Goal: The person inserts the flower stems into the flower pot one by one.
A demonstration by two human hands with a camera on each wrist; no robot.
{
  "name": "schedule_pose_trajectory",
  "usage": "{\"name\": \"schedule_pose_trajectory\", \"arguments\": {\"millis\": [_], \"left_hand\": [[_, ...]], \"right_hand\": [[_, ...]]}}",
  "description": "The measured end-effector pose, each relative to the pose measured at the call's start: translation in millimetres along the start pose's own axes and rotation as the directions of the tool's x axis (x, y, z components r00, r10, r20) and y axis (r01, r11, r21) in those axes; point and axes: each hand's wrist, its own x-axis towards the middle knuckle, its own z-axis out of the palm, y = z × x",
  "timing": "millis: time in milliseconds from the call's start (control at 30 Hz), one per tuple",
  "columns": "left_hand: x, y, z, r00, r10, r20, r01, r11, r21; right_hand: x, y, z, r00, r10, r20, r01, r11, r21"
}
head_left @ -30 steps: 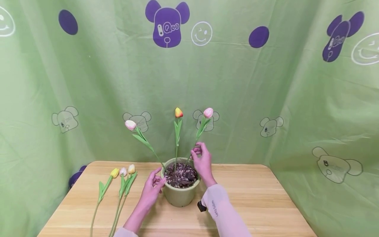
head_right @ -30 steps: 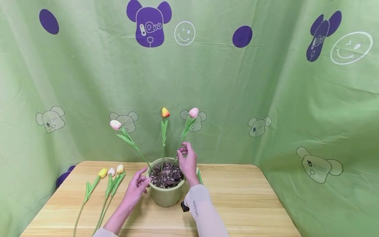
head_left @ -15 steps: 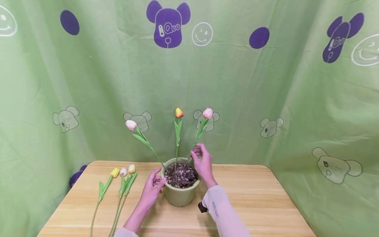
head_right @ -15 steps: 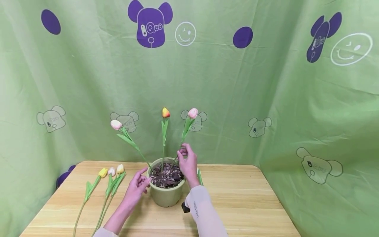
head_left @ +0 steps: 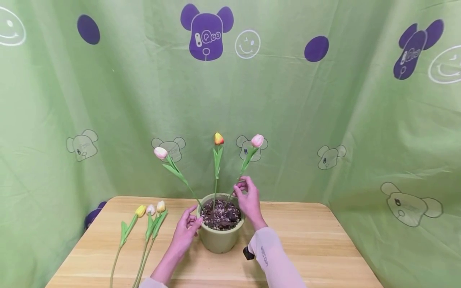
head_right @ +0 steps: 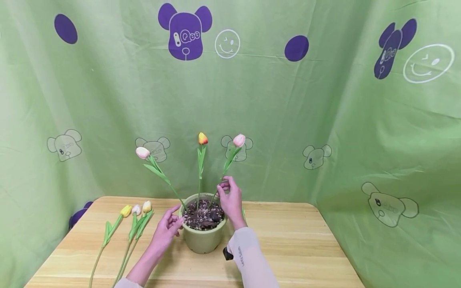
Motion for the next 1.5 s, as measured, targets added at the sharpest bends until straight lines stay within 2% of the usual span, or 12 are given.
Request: {"name": "schedule_pose_trajectory", "arguments": {"millis": [200, 467, 700, 867, 1133, 1500], "left_hand": [[-1.3, -1.1, 0.3, 1.000, -0.002, 0.001, 0.002, 1.000, 0.002], [1.0, -1.5, -0.8, 1.000, -0.004, 0.003, 0.004, 1.000, 0.012], [2.1, -0.4, -1.6, 1.000, -0.009, 0.006, 0.009, 1.000, 0.011], [2.3, -0.6, -1.8, 1.000, -0.001, -0.002, 0.001, 1.000, 0.015], [1.8, -2.1, -1.2, 1.000, -0.022, 0.004, 0.022, 1.000, 0.015], [0.8, 0.2, -1.1, 1.000, -0.019, 0.000, 0.019, 1.000, 0.009]], "right_hand": [[0.1, 4.6, 5.2, 1.000, -0.011, -0.022, 0.011, 1.000, 0.010], [1.5, -2.0, 10.3, 0.999, -0.028, 0.027, 0.028, 1.000, -0.009], [2.6, 1.1, 13.6, 0.998, -0.057, 0.009, 0.057, 0.996, -0.062], [5.3, 0.1, 14.7, 0.996, -0.071, 0.045, 0.074, 0.995, -0.061], [9.3, -1.4, 7.8, 0.994, -0.010, 0.105, 0.013, 1.000, -0.027], [12.0, -3.7, -1.4, 0.990, 0.016, 0.143, -0.018, 1.000, 0.012]]}}
